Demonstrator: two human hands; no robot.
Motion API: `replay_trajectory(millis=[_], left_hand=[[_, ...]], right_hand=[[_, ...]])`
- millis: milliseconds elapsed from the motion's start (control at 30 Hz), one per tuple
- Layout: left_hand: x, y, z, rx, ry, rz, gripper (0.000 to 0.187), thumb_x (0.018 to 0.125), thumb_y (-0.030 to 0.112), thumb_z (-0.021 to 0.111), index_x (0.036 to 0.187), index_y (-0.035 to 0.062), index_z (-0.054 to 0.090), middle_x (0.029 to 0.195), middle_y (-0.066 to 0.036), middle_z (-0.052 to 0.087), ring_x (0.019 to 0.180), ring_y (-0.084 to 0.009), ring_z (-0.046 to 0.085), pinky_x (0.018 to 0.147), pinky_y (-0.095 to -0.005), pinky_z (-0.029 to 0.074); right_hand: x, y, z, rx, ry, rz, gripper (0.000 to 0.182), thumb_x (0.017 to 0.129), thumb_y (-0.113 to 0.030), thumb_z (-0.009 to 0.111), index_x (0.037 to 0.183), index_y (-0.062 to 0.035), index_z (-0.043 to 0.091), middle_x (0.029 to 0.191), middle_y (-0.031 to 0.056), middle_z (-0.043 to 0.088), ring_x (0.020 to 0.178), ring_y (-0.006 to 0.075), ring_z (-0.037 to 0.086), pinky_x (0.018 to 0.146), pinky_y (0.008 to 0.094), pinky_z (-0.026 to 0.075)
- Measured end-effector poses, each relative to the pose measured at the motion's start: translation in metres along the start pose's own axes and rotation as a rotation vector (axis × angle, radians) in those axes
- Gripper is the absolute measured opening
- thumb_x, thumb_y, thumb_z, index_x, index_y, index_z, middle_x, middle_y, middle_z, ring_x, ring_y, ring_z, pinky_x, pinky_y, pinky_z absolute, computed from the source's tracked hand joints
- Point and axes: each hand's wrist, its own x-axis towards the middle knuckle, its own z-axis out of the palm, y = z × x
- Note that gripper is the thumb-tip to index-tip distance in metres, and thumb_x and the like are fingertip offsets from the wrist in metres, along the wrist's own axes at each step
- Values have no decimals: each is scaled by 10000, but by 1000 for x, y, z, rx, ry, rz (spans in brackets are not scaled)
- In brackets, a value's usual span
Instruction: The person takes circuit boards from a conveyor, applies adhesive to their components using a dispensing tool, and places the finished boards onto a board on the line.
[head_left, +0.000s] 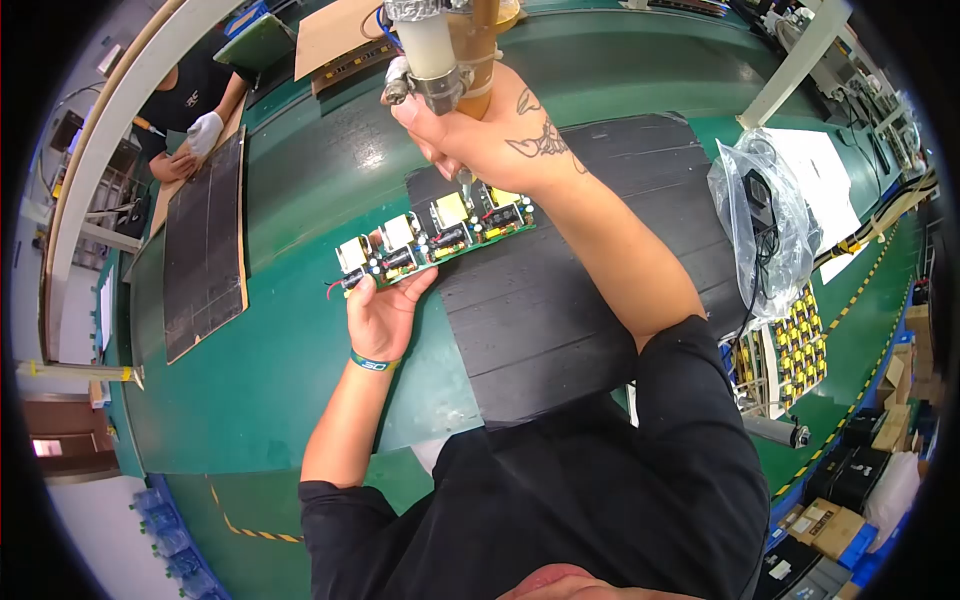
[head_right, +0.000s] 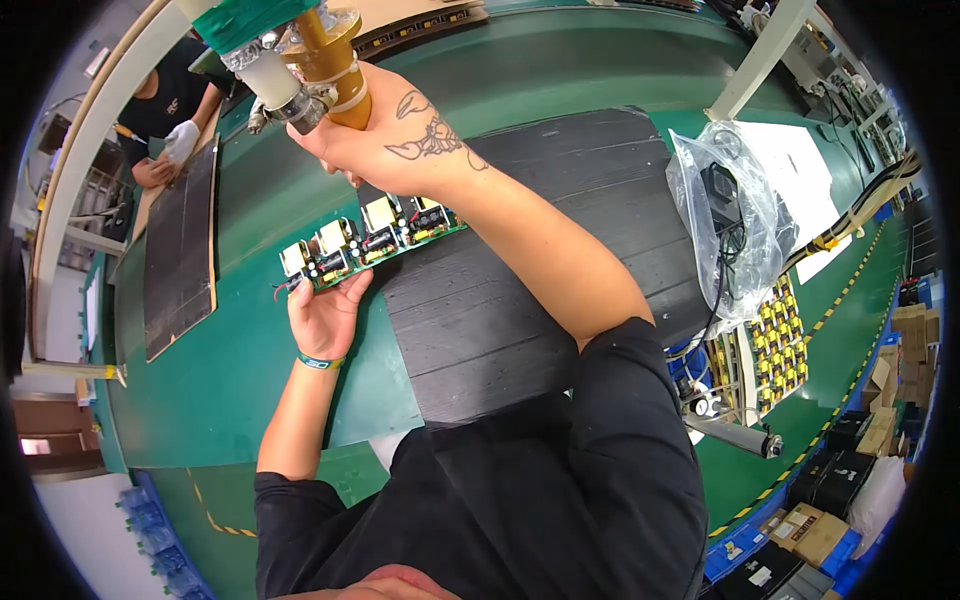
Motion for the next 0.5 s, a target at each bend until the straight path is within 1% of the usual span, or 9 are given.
replay_trajectory(millis=[100,400,433,500], left_hand=[[1,0,-2,-3,-5,-1,560,884,294,577,1374,95,393,1327,-144,517,1172,-329,556,987,-500,474],[0,-1,-1,-9,2,2,552,889,285,572,1376,94,394,1324,-145,518,1165,-329,562,984,-500,480],[0,-1,-1,-7,5,7,552,889,284,572,1376,94,394,1324,-145,519,1163,-328,563,985,-499,481],[0,-1,-2,-10,1,2,554,889,284,572,1378,95,393,1325,-144,518,1163,-329,562,985,-498,480]], right_hand=[[-1,-3,0,-20,-21,29,208,920,-241,635,875,-47,571,639,-6,539,541,58,494,481,220,431],[-1,-2,0,9,-16,13,207,921,-239,632,862,-54,563,636,-9,537,542,56,496,482,217,432],[-1,-2,0,11,-25,27,202,901,-240,644,909,-57,558,652,-2,555,551,59,510,488,224,443],[-1,-2,-2,15,-42,53,258,859,-240,670,1001,-63,548,683,11,591,569,66,539,501,237,467]])
